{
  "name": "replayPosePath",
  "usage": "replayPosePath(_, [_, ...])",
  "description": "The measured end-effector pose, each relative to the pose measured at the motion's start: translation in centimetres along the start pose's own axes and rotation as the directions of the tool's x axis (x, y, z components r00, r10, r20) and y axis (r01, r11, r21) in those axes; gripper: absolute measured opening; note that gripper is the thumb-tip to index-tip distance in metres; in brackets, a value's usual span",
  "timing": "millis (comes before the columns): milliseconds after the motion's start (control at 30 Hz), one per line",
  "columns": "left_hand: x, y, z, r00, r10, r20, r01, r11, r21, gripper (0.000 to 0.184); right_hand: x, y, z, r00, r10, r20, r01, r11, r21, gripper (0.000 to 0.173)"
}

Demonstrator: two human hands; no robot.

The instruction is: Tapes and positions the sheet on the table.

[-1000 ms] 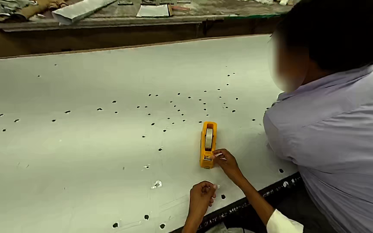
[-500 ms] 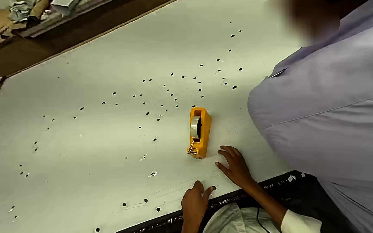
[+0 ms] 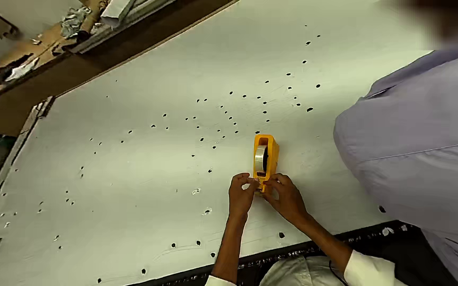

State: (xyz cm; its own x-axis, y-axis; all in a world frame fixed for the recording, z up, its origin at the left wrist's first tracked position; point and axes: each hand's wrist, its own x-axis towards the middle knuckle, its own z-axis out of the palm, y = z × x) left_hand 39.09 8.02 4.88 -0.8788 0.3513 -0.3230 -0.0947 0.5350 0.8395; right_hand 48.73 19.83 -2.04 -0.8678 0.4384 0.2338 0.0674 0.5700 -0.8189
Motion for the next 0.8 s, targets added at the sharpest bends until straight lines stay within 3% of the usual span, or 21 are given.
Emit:
replayPosePath(133, [-2.5,-0.7,-0.7,0.998,0.035,-0.050,-0.043,0.986,-0.162,0.018,-0.4,-0.4,0.0,0.999,0.042,-0.009,-0.042,0.999,-0.035,0.033])
replayPosePath(200, [-3.4,-1.5,-0.9,0.997,0.063,-0.034,-0.067,0.986,-0.149,0.017,-0.6,-0.5,0.1,0.997,0.056,-0.043,-0.058,0.997,-0.041,0.033])
replayPosePath(300, [-3.6,-3.5,-0.5,0.999,0.031,0.026,-0.026,0.984,-0.174,0.019,-0.8,-0.7,0.2,0.995,0.091,-0.040,-0.093,0.994,-0.051,0.031])
replayPosePath(367, [-3.5,-4.5,-0.2,0.999,0.004,0.053,0.013,0.950,-0.311,0.022,-0.8,-1.0,0.2,0.991,0.131,-0.034,-0.132,0.991,-0.035,0.031])
replayPosePath(467, [-2.7,-5.2,0.2,0.984,-0.082,0.157,0.157,0.815,-0.558,0.024,-0.8,-1.3,0.2,0.987,0.153,-0.045,-0.153,0.988,-0.002,0.033])
replayPosePath(600, [-1.9,-5.7,0.3,0.860,-0.241,0.449,0.506,0.508,-0.697,0.025,-1.0,-0.6,-0.1,0.991,0.133,0.012,-0.134,0.990,0.032,0.035])
replayPosePath(667, [-1.7,-5.5,-0.2,0.826,-0.250,0.505,0.560,0.473,-0.681,0.025,-0.8,-0.2,-0.1,0.989,0.137,0.047,-0.138,0.990,0.032,0.036])
replayPosePath(800, [-1.6,-5.3,-1.1,0.823,-0.250,0.510,0.557,0.529,-0.640,0.023,-0.5,0.6,-0.2,0.978,0.163,0.128,-0.165,0.986,0.010,0.035])
